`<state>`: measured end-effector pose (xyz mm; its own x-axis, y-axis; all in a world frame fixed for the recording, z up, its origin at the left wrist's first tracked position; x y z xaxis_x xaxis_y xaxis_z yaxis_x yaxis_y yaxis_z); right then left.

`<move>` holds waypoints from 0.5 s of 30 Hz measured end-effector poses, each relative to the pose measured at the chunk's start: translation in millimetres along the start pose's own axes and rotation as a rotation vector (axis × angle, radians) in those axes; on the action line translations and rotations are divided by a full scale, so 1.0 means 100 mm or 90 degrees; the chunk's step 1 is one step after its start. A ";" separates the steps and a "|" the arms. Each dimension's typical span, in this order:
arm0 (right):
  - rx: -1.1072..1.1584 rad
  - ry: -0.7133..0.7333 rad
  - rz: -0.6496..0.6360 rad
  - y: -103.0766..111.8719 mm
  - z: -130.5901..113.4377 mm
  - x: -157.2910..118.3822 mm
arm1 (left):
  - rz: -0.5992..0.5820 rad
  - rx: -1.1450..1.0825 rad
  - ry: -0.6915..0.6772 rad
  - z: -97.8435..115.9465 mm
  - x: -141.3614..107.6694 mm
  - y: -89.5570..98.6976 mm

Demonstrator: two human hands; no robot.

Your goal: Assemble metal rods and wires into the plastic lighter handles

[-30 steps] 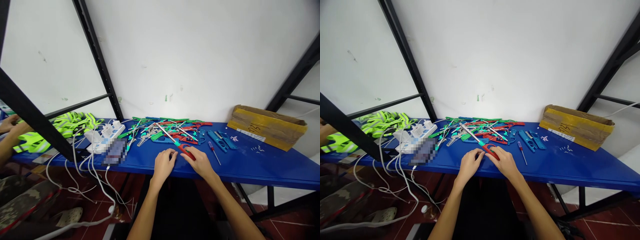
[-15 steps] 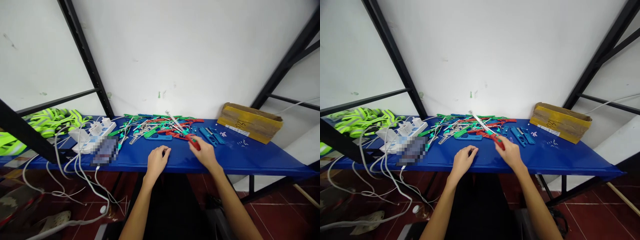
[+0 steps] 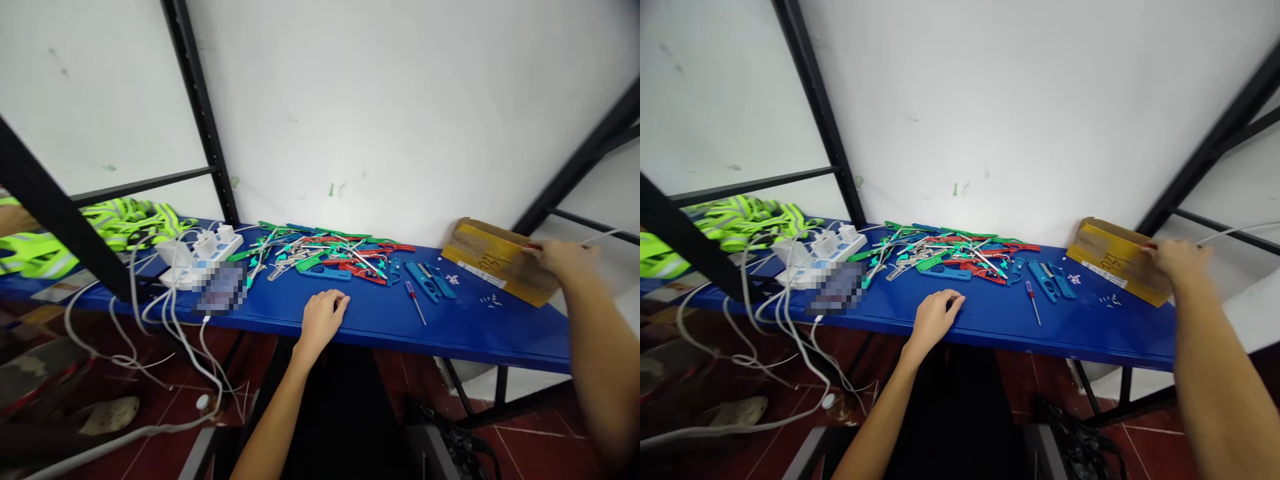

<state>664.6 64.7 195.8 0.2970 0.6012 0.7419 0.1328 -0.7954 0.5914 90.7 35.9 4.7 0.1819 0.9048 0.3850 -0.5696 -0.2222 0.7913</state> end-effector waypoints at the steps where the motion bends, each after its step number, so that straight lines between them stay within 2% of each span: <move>1: 0.008 0.012 -0.005 -0.08 0.00 -0.05 | 0.001 0.000 -0.003 0.00 0.00 0.00; 4: 0.031 0.061 -0.017 -0.35 -0.13 -0.34 | 0.008 -0.010 -0.013 -0.01 0.00 -0.01; 7: 0.062 0.147 -0.028 -0.64 -0.55 -0.80 | 0.027 -0.038 -0.027 0.00 0.01 -0.01; 11: 0.122 0.305 -0.105 -1.02 -1.49 -1.47 | 0.078 -0.113 -0.068 0.05 -0.03 0.09; 13: 0.157 0.383 -0.156 -1.17 -2.02 -1.71 | 0.114 -0.169 -0.105 0.08 -0.15 0.24; 15: 0.193 0.443 -0.189 -1.30 -2.52 -1.81 | 0.155 -0.228 -0.148 0.10 -0.34 0.43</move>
<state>355.0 78.6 64.6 -0.4326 0.6211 0.6536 0.3936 -0.5221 0.7566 67.5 -7.8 30.5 0.1601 0.7278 0.6669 -0.8503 -0.2415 0.4677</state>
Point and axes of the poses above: each hand's wrist, its own x-axis towards the middle knuckle, its own y-axis out of the back of the hand, z = x × y, the point moved 7 cm from there along x, towards the middle knuckle, and after that the axes turned 11 degrees about x, right-handed, at the moved point
